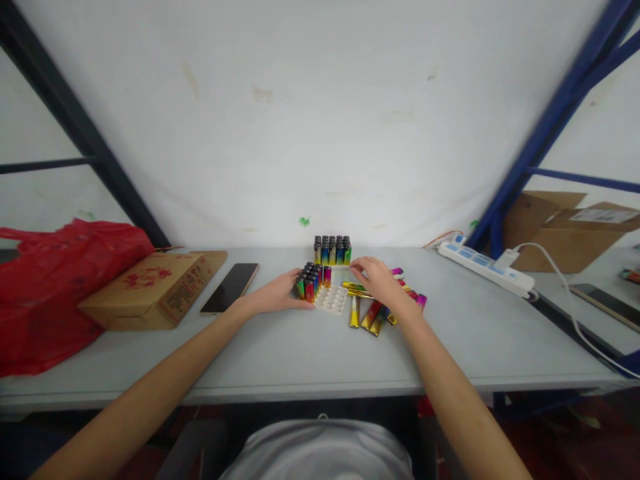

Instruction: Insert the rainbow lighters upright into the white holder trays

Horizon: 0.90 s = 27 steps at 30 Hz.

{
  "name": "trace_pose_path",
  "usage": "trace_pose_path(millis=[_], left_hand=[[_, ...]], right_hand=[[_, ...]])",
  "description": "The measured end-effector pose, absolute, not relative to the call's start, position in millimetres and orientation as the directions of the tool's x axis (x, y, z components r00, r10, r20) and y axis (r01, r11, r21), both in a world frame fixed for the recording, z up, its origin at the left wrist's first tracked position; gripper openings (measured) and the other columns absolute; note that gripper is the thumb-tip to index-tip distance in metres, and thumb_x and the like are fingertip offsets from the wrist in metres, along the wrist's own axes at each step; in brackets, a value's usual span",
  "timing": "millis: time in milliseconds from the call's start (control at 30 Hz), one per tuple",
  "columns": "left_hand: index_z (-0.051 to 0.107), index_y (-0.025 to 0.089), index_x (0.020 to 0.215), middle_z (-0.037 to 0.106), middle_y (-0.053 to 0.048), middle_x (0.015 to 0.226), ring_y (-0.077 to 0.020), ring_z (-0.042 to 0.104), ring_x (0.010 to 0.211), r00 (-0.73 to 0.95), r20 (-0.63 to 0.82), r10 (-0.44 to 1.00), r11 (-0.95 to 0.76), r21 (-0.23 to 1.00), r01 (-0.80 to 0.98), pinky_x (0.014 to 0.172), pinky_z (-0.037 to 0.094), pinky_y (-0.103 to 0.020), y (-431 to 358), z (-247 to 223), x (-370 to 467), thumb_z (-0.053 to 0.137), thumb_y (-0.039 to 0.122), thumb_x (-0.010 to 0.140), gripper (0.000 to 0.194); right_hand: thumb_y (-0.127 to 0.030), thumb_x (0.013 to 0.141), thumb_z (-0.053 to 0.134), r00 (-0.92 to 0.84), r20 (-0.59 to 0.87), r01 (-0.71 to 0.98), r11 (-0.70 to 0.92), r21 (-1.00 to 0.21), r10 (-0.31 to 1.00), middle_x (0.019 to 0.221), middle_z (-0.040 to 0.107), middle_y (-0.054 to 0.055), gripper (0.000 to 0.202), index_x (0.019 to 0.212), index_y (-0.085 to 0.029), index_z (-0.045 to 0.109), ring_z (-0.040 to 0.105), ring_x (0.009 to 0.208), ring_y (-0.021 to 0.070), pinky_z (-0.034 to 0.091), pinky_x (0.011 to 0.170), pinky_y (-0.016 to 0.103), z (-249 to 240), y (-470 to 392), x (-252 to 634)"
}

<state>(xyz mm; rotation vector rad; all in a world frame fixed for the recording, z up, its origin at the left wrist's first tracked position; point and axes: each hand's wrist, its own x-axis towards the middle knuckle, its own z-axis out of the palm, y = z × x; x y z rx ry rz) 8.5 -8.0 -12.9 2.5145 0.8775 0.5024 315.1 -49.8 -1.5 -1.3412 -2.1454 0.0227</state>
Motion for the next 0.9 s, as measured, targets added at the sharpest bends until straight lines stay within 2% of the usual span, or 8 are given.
trace_pose_path(millis=[167, 333, 433, 700, 800, 900], left_hand=[[0.061, 0.016, 0.137, 0.062, -0.015, 0.137, -0.0347, 0.059, 0.126, 0.732, 0.208, 0.648, -0.714, 0.5, 0.49, 0.114, 0.044, -0.043, -7, -15, 8, 0.081, 0.064, 0.074, 0.081], [0.06, 0.017, 0.14, 0.061, -0.014, 0.139, -0.0348, 0.059, 0.125, 0.751, 0.208, 0.627, -0.726, 0.507, 0.465, 0.114, 0.043, -0.044, -5, -16, 9, 0.08, 0.064, 0.075, 0.082], [0.059, 0.018, 0.14, 0.06, -0.014, 0.14, -0.0344, 0.058, 0.126, 0.751, 0.198, 0.63, -0.724, 0.498, 0.477, 0.115, 0.042, -0.044, -5, -15, 9, 0.079, 0.064, 0.076, 0.082], [0.065, 0.019, 0.134, 0.062, -0.013, 0.137, -0.035, 0.059, 0.125, 0.746, 0.201, 0.635, -0.72, 0.504, 0.476, 0.114, 0.043, -0.044, -7, -14, 9, 0.08, 0.063, 0.075, 0.076], [0.064, 0.018, 0.135, 0.062, -0.014, 0.138, -0.0352, 0.059, 0.125, 0.746, 0.207, 0.633, -0.72, 0.513, 0.468, 0.115, 0.043, -0.045, -7, -14, 9, 0.081, 0.062, 0.075, 0.077], [0.062, 0.018, 0.138, 0.06, -0.014, 0.141, -0.0349, 0.057, 0.128, 0.75, 0.204, 0.629, -0.723, 0.509, 0.467, 0.116, 0.041, -0.045, -7, -14, 9, 0.081, 0.062, 0.076, 0.078]], right_hand=[[-0.028, 0.095, 0.062, -0.305, 0.307, 0.865, 0.397, -0.307, 0.902, 0.104, 0.078, 0.012, 0.021, 0.099, -0.017, 0.079, 0.072, 0.092, 0.0265, 0.052, 0.087, 0.037, 3, -50, 343], [-0.032, 0.092, 0.066, -0.317, 0.117, 0.882, 0.338, -0.33, 0.941, 0.103, 0.08, 0.011, 0.024, 0.103, -0.017, 0.081, 0.073, 0.091, 0.0261, 0.052, 0.084, 0.032, 13, -56, 343], [-0.032, 0.091, 0.065, -0.317, 0.062, 0.886, 0.319, -0.337, 0.946, 0.103, 0.08, 0.01, 0.026, 0.106, -0.017, 0.081, 0.073, 0.092, 0.0258, 0.052, 0.084, 0.031, 17, -59, 339], [-0.031, 0.092, 0.062, -0.341, 0.062, 0.88, 0.342, -0.329, 0.938, 0.099, 0.079, 0.01, 0.022, 0.096, -0.017, 0.079, 0.072, 0.088, 0.0253, 0.052, 0.08, 0.031, 9, -58, 338], [-0.031, 0.094, 0.059, -0.308, 0.141, 0.884, 0.338, -0.323, 0.941, 0.099, 0.078, 0.012, 0.021, 0.099, -0.015, 0.073, 0.07, 0.087, 0.0246, 0.051, 0.078, 0.032, 3, -57, 337], [-0.03, 0.098, 0.054, -0.241, 0.276, 0.84, 0.343, -0.422, 0.93, 0.098, 0.078, 0.011, 0.02, 0.107, -0.017, 0.066, 0.07, 0.086, 0.0232, 0.05, 0.08, 0.033, 3, -57, 334]])
